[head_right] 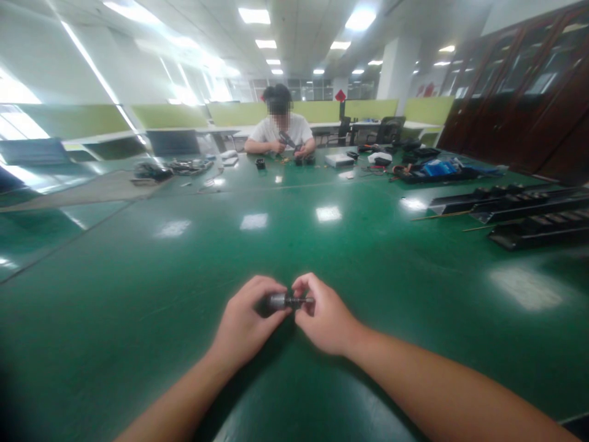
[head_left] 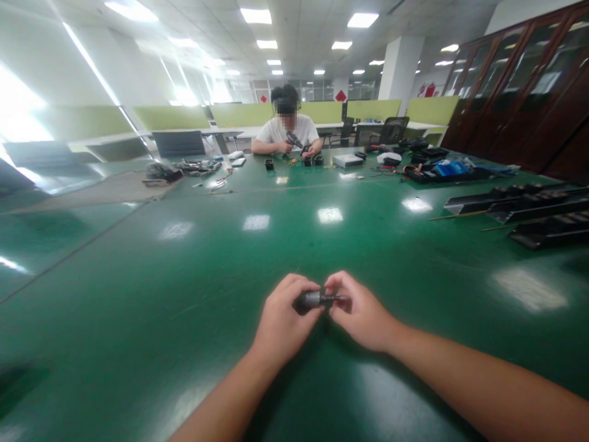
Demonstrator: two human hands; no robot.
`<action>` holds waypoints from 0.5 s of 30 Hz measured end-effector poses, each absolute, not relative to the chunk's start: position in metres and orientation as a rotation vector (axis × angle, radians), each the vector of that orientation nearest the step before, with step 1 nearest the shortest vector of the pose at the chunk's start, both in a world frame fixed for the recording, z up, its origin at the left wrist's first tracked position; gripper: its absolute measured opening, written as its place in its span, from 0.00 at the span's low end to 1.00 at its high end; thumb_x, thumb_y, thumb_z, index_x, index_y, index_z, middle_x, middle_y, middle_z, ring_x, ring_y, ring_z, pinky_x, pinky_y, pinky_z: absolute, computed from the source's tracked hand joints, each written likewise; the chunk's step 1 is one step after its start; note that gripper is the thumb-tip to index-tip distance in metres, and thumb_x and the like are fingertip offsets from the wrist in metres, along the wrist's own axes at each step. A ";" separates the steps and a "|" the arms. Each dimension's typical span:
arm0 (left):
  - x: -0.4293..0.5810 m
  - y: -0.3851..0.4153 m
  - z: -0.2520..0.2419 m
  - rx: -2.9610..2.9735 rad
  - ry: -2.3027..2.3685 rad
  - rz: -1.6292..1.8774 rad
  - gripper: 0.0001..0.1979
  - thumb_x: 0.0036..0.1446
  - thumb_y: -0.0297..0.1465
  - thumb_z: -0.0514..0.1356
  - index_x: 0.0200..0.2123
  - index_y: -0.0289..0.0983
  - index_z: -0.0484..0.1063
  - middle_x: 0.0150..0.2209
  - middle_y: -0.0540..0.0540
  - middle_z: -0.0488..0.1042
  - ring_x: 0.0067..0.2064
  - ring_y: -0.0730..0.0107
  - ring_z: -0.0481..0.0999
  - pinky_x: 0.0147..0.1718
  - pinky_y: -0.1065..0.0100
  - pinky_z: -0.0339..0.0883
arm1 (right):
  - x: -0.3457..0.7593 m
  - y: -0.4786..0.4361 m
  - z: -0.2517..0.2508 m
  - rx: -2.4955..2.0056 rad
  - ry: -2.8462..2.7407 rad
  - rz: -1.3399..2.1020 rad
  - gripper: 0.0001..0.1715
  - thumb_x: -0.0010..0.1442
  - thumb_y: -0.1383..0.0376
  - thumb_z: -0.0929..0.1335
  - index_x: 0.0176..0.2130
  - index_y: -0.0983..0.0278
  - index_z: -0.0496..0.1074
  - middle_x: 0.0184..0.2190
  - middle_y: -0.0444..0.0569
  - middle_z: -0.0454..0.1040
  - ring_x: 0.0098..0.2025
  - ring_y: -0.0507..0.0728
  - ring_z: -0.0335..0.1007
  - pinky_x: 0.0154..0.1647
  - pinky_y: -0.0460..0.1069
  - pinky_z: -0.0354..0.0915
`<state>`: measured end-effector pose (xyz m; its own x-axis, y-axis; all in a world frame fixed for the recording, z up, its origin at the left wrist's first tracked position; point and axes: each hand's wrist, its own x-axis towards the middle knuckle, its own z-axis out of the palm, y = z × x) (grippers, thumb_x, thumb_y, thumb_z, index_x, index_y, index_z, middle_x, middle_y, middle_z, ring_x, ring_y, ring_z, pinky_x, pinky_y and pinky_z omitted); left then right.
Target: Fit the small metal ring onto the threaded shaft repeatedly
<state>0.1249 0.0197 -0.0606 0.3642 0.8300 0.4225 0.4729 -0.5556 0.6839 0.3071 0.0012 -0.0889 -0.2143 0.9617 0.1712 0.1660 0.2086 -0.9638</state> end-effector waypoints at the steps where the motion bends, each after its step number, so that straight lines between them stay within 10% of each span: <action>1: 0.125 0.020 -0.061 2.180 1.135 1.061 0.11 0.50 0.21 0.66 0.37 0.39 0.74 0.37 0.50 0.72 0.40 0.69 0.71 0.39 0.69 0.64 | 0.307 0.001 -0.089 -1.103 -1.586 1.102 0.18 0.53 0.75 0.66 0.43 0.61 0.65 0.37 0.43 0.69 0.34 0.52 0.68 0.37 0.48 0.65; 15: 0.125 0.019 -0.061 2.171 1.111 1.087 0.10 0.51 0.21 0.65 0.37 0.39 0.75 0.37 0.49 0.72 0.40 0.69 0.72 0.39 0.68 0.65 | 0.306 0.003 -0.085 -1.102 -1.589 1.066 0.12 0.56 0.70 0.69 0.43 0.61 0.70 0.38 0.44 0.72 0.38 0.55 0.71 0.41 0.49 0.67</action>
